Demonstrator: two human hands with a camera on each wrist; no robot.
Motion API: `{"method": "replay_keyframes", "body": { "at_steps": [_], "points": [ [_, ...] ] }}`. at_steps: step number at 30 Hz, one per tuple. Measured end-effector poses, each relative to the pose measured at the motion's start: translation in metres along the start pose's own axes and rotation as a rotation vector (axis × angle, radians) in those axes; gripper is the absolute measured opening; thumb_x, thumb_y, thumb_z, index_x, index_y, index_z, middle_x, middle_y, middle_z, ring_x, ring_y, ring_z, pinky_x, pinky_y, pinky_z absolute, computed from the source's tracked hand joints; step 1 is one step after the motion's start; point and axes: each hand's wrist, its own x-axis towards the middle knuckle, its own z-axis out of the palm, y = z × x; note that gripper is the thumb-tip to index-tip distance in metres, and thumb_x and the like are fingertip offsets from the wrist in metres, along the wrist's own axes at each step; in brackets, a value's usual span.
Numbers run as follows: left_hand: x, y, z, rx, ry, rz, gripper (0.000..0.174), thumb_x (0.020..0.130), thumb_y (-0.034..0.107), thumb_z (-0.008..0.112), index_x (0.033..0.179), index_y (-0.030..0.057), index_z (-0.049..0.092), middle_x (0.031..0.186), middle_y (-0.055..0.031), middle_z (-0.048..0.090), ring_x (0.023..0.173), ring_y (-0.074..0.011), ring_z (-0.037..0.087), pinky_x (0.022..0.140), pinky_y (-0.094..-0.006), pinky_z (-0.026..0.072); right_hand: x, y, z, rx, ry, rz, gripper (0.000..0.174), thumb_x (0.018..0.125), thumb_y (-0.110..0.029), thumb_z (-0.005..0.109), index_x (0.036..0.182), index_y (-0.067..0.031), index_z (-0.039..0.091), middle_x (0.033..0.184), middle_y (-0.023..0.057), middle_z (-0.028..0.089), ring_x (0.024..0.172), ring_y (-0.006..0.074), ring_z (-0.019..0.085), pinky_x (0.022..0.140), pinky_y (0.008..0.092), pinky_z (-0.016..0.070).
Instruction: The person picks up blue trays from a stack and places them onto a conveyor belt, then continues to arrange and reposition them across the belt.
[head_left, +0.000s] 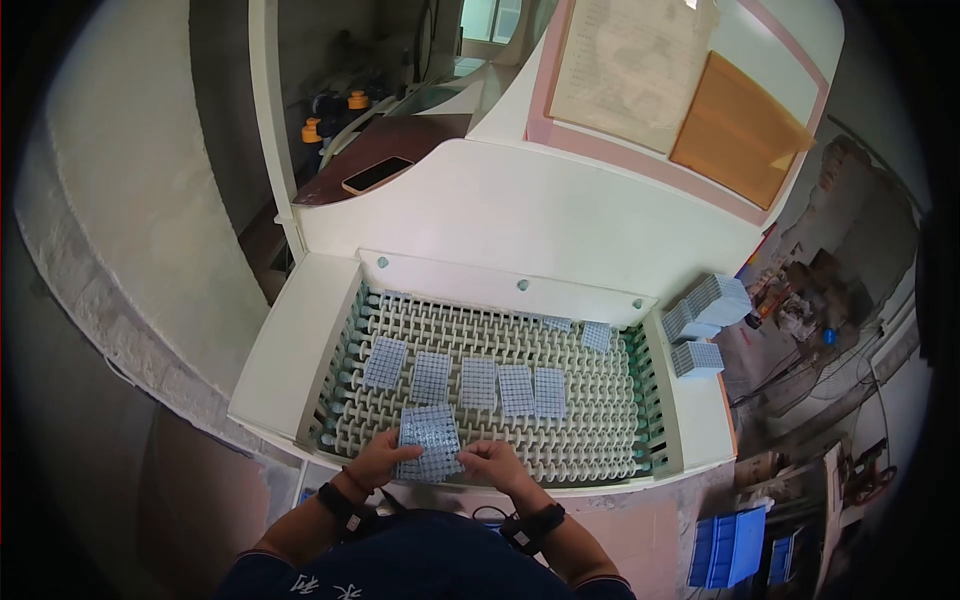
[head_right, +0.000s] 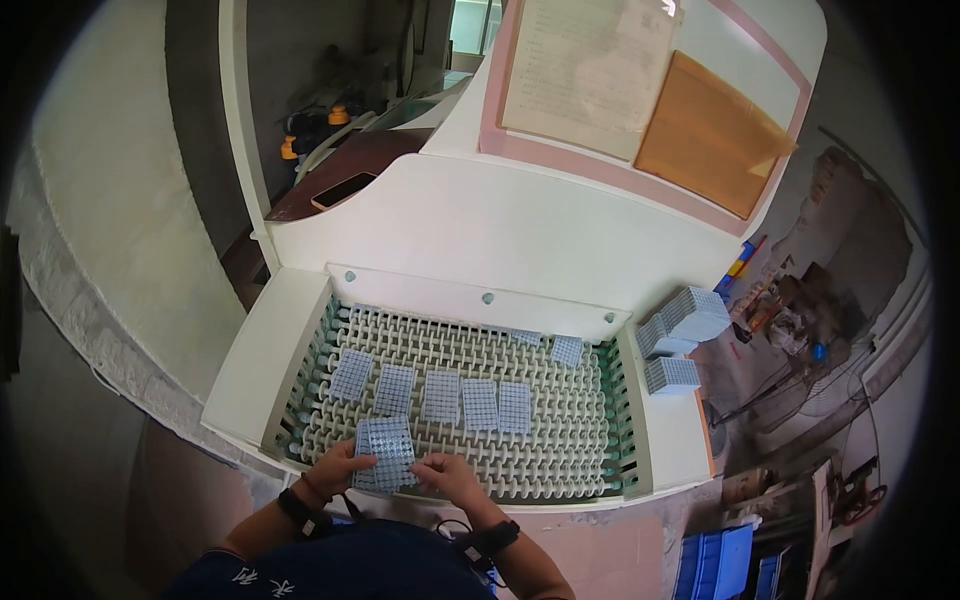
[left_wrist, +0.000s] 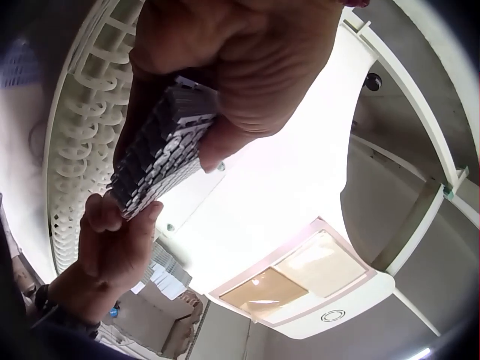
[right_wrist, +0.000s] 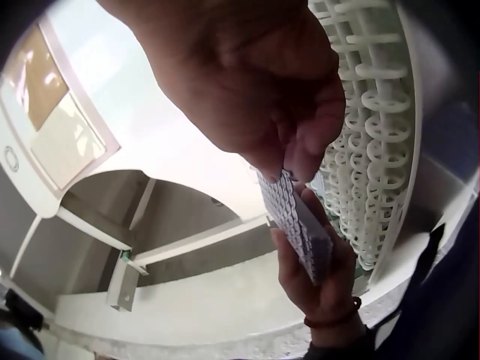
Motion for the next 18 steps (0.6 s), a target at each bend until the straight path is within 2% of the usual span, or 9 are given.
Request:
{"method": "replay_keyframes", "body": {
  "at_steps": [3,5,7,9,10,12,13,16,18],
  "points": [
    [-0.007,0.003,0.002,0.021,0.033,0.032,0.037,0.084,0.002,0.054,0.12,-0.0026,0.045,0.112,-0.0117,0.057,0.099,-0.0213,0.058,0.087,-0.034,0.0481,-0.005,-0.009,-0.02,0.062,0.085,0.012,0.015,0.084,-0.016,0.063,0.087,-0.0006,0.063,0.066,0.0016,0.06,0.054,0.0072,0.055,0.049,0.0203,0.0449],
    [-0.012,0.003,-0.003,-0.005,0.053,0.042,0.036,0.084,0.002,0.054,0.119,-0.0025,0.046,0.111,-0.0116,0.057,0.099,-0.0215,0.058,0.087,-0.0347,0.0479,-0.005,-0.005,-0.061,0.185,0.306,-0.049,0.015,0.084,-0.015,0.061,0.085,0.0003,0.063,0.064,0.002,0.059,0.051,0.0079,0.054,0.046,0.0198,0.0433],
    [-0.017,0.0,-0.011,-0.047,0.036,0.047,0.038,0.084,0.002,0.055,0.12,-0.0025,0.045,0.112,-0.0119,0.056,0.1,-0.0221,0.058,0.088,-0.0354,0.0477,-0.008,0.001,-0.117,0.039,0.484,-0.183,0.018,0.086,-0.016,0.059,0.083,0.0016,0.062,0.063,0.0025,0.059,0.05,0.0077,0.054,0.046,0.0191,0.0425],
    [-0.023,0.0,-0.015,-0.164,0.003,0.074,0.041,0.084,0.002,0.054,0.123,-0.0024,0.042,0.116,-0.0134,0.054,0.104,-0.0245,0.056,0.09,-0.038,0.0462,-0.009,0.011,-0.173,-0.079,0.694,-0.169,0.019,0.082,-0.019,0.062,0.084,0.0002,0.064,0.061,0.0047,0.06,0.05,0.0111,0.055,0.048,0.0238,0.0447],
    [-0.029,0.001,-0.014,-0.232,-0.033,0.094,0.043,0.084,0.002,0.053,0.125,-0.0023,0.04,0.118,-0.0145,0.053,0.107,-0.0263,0.054,0.091,-0.0399,0.0451,-0.008,0.018,-0.196,-0.076,0.717,-0.179,0.019,0.082,-0.019,0.062,0.084,0.0002,0.064,0.061,0.0047,0.06,0.05,0.0111,0.055,0.048,0.0238,0.0447],
    [-0.037,0.002,-0.018,-0.287,-0.092,0.084,0.048,0.082,0.001,0.052,0.128,-0.0026,0.036,0.121,-0.0164,0.05,0.111,-0.0292,0.051,0.094,-0.0427,0.0425,-0.011,0.028,-0.227,-0.768,0.975,-0.201,0.022,0.075,-0.023,0.067,0.084,-0.0026,0.064,0.06,0.0077,0.06,0.05,0.0191,0.057,0.053,0.0308,0.0476],
    [-0.039,0.0,-0.023,-0.308,-0.097,0.082,0.05,0.081,0.001,0.051,0.128,-0.0036,0.036,0.12,-0.017,0.051,0.111,-0.0302,0.051,0.094,-0.044,0.0422,-0.015,0.029,-0.23,-0.85,1.017,-0.095,0.026,0.069,-0.026,0.07,0.083,-0.004,0.066,0.063,0.0107,0.062,0.054,0.0272,0.059,0.058,0.0356,0.0486],
    [-0.046,0.002,-0.022,-0.255,-0.067,0.131,0.05,0.079,0.0,0.051,0.127,-0.0057,0.037,0.12,-0.0175,0.051,0.111,-0.0313,0.051,0.094,-0.0459,0.0412,-0.011,0.031,-0.211,-1.075,1.202,-0.164,0.027,0.068,-0.027,0.071,0.081,-0.0035,0.067,0.069,0.0115,0.064,0.061,0.0291,0.061,0.059,0.0361,0.0486],
    [-0.046,0.002,-0.023,-0.207,-0.031,0.128,0.049,0.079,0.0,0.053,0.125,-0.0059,0.038,0.119,-0.0169,0.052,0.11,-0.0306,0.052,0.094,-0.0458,0.0417,-0.003,0.025,-0.18,-0.951,1.107,-0.281,0.033,0.068,-0.031,0.073,0.085,-0.0035,0.067,0.076,0.0125,0.066,0.068,0.0263,0.063,0.061,0.0338,0.049]
  ]
}}
